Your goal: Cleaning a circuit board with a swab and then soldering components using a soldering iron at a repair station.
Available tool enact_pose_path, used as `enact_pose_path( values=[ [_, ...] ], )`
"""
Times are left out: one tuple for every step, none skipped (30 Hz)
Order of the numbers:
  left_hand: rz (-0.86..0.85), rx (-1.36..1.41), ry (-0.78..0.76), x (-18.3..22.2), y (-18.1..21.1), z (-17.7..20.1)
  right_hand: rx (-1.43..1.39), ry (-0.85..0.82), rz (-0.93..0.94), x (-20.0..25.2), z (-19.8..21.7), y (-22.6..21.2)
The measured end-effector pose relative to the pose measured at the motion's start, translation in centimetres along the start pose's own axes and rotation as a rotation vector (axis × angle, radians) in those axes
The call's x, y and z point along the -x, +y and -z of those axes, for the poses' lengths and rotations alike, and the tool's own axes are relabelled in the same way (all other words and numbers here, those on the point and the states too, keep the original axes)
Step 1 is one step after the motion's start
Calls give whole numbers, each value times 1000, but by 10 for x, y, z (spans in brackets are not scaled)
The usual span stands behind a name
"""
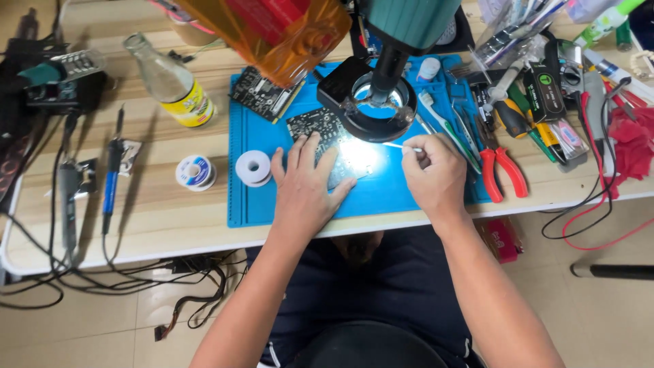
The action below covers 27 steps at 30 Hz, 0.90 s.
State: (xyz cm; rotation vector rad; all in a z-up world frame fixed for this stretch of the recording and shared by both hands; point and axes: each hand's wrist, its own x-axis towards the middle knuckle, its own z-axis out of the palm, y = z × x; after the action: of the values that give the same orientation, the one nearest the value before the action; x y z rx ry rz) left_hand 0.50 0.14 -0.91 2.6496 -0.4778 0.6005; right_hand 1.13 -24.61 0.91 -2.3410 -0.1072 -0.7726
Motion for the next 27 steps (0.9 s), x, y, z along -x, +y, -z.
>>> enact_pose_path(
  values=[
    [-5, 8, -7, 0, 0, 0, 8, 1, -9, -2, 3, 3],
    [-7, -9, -5, -1, 0, 1, 53, 5, 63, -4, 6, 7],
    [-7, -26, -4, -1, 1, 2, 98, 7, 135, -5, 9, 10],
    [-11, -18, -12, -3, 1, 3, 107, 6, 126, -8, 9, 16],
    [-2, -6, -19, -4, 2, 5, 139, 9, 139, -11, 10, 22],
    [7, 6, -26, -4, 3, 7, 171, 11, 152, -12, 11, 27],
    [4, 12, -32, -5, 3, 7, 176, 10, 147, -15, 12, 30],
    [11, 15, -40, -5, 4, 8, 198, 24, 151, -18, 12, 33],
    [19, 15, -47, -5, 4, 10, 216, 38, 157, -21, 13, 36],
    [18, 18, -51, -6, 3, 9, 219, 37, 153, -25, 15, 39],
    [15, 16, -53, -6, 3, 8, 206, 36, 147, -29, 17, 42],
    [12, 14, -54, -5, 3, 8, 194, 35, 141, -32, 20, 44],
    [15, 15, -55, -5, 3, 7, 194, 32, 142, -34, 21, 51],
    [14, 20, -51, -4, 4, 7, 225, 44, 137, -35, 22, 58],
    [13, 22, -44, -5, 3, 8, 253, 59, 134, -38, 23, 63],
    [15, 21, -41, -4, 2, 7, 251, 59, 137, -39, 26, 63],
    [11, 17, -40, -3, 2, 6, 329, -16, 120, -40, 30, 63],
    [8, 14, -38, -3, 2, 5, 407, -90, 103, -41, 35, 63],
    [8, 14, -36, -2, 1, 4, 408, -88, 105, -38, 40, 60],
    [4, 13, -37, -1, 0, 3, 414, -107, 77, -36, 45, 56],
    [2, 8, -35, 0, -1, 3, 417, -124, 54, -36, 49, 52],
    [4, 6, -29, -2, 1, 4, 416, -122, 60, -34, 55, 51],
    [5, 13, -33, -2, 2, 5, 471, -183, 42, -32, 58, 50],
    [7, 19, -36, -2, 3, 7, 526, -245, 25, -29, 61, 48],
    [11, 14, -34, -1, 2, 6, 521, -245, 30, -27, 61, 56],
    [11, 13, -35, -1, 2, 5, 572, -268, 65, -25, 59, 65],
    [13, 11, -34, -1, 1, 5, 622, -289, 102, -24, 57, 73]
  ],
)
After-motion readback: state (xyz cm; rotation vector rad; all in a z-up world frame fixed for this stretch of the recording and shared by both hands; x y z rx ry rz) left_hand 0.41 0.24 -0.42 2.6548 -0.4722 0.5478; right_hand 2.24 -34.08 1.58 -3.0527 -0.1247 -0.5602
